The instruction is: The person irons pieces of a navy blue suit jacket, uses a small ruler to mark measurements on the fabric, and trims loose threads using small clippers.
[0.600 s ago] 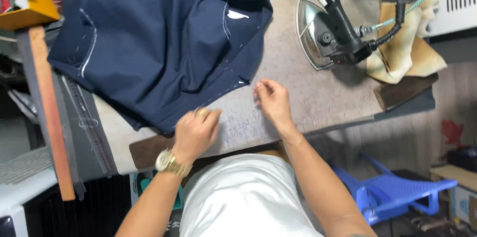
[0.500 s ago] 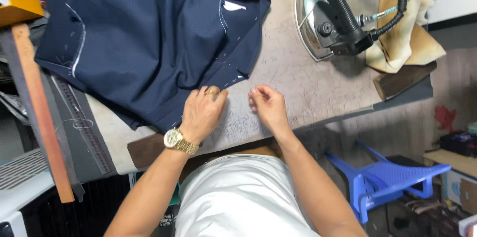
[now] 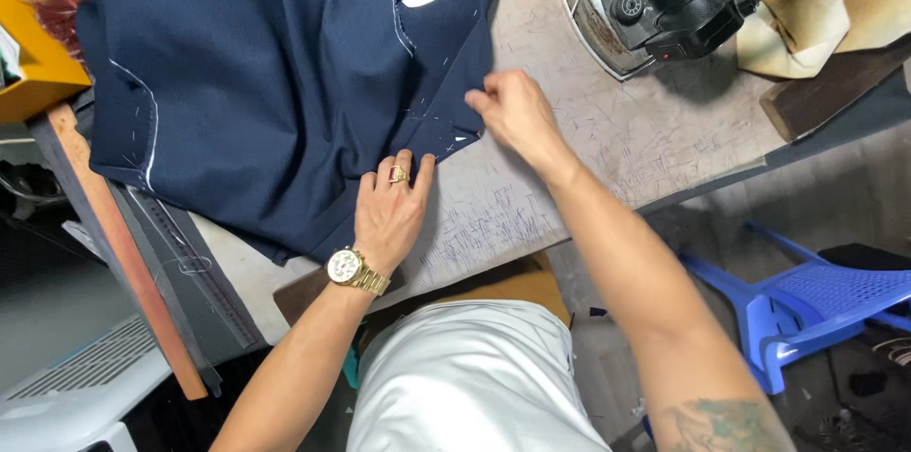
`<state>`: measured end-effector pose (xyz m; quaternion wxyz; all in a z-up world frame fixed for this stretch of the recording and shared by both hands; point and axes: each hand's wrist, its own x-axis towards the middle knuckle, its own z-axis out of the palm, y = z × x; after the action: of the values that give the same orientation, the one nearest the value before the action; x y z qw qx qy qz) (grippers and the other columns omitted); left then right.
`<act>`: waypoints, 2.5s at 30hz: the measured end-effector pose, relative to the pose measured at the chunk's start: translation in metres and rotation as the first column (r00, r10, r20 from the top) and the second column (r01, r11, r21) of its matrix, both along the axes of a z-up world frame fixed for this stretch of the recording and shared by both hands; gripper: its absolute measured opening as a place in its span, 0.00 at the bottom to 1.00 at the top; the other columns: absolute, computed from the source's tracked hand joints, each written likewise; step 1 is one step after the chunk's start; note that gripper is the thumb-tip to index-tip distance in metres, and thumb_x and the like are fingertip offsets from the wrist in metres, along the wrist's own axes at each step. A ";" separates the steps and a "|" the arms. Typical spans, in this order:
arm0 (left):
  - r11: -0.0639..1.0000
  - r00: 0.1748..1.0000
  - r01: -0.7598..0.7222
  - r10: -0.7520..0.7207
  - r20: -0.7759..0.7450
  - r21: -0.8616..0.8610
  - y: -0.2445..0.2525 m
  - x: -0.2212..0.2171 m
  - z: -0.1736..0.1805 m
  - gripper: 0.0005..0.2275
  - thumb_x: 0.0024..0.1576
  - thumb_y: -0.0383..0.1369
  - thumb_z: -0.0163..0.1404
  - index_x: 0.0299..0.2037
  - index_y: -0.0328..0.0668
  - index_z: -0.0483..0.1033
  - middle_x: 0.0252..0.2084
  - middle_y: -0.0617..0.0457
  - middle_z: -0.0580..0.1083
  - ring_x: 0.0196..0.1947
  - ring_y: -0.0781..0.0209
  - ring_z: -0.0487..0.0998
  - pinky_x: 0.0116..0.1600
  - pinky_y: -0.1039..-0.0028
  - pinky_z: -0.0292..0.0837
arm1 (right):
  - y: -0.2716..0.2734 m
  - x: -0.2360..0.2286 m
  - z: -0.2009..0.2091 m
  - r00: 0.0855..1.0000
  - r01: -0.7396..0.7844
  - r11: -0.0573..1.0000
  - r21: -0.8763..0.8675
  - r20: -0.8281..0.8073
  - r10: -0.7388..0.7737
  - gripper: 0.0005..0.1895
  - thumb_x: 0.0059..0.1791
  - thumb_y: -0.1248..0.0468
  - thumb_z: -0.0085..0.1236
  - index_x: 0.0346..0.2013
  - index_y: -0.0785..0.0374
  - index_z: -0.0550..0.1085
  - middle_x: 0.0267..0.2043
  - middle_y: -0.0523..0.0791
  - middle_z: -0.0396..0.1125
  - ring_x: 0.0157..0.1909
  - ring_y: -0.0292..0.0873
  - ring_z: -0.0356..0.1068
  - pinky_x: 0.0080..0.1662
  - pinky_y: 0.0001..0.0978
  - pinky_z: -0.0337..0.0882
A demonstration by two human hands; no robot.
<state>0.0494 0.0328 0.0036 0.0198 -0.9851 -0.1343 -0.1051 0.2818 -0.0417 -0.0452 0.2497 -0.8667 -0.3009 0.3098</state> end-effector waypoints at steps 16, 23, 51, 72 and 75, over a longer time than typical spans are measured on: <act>0.967 0.969 -0.244 0.241 -0.052 -0.072 0.001 0.107 -0.022 0.16 0.59 0.42 0.53 0.56 0.52 0.76 0.49 0.52 0.76 0.39 0.55 0.73 0.34 0.66 0.66 | 0.049 0.080 0.034 0.995 0.044 0.998 -0.034 -0.087 -0.047 0.25 0.52 0.54 0.64 0.16 0.51 0.62 0.18 0.34 0.56 0.26 0.34 0.55 0.33 0.35 0.60; 0.928 0.950 -0.193 0.258 0.174 -0.320 0.010 0.107 -0.025 0.06 0.58 0.29 0.56 0.44 0.50 0.80 0.37 0.57 0.71 0.35 0.57 0.77 0.34 0.72 0.71 | 0.023 0.079 0.026 0.920 0.057 0.979 0.197 -0.391 0.025 0.13 0.55 0.49 0.57 0.38 0.55 0.77 0.26 0.41 0.73 0.31 0.33 0.70 0.39 0.28 0.70; 0.530 0.542 0.840 -0.806 0.237 -0.117 0.119 0.167 -0.018 0.05 0.62 0.27 0.47 0.39 0.43 0.77 0.38 0.47 0.74 0.34 0.52 0.73 0.34 0.69 0.66 | -0.010 -0.079 0.026 0.805 -0.165 0.794 0.585 0.545 -0.234 0.04 0.51 0.70 0.61 0.38 0.69 0.78 0.48 0.57 0.73 0.56 0.60 0.73 0.59 0.58 0.72; 0.583 0.580 0.810 -0.776 0.246 -0.070 0.109 0.160 -0.026 0.10 0.63 0.25 0.42 0.47 0.38 0.78 0.40 0.45 0.73 0.39 0.49 0.75 0.32 0.69 0.62 | -0.013 -0.078 0.007 0.779 -0.240 0.803 0.545 0.602 -0.176 0.05 0.53 0.71 0.54 0.36 0.68 0.77 0.46 0.55 0.73 0.55 0.58 0.74 0.61 0.56 0.72; 0.536 0.548 0.836 -0.807 0.218 -0.116 0.112 0.163 -0.024 0.07 0.63 0.25 0.45 0.43 0.37 0.79 0.40 0.44 0.73 0.39 0.48 0.74 0.32 0.68 0.61 | -0.010 -0.083 0.011 0.773 -0.215 0.830 0.515 0.609 -0.177 0.05 0.54 0.71 0.53 0.38 0.68 0.77 0.48 0.57 0.72 0.59 0.58 0.72 0.64 0.58 0.68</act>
<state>0.2120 0.1443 -0.0201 -0.1434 -0.9187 0.3336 -0.1555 0.1991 -0.0520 -0.0342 0.3716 -0.8044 -0.4528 -0.0992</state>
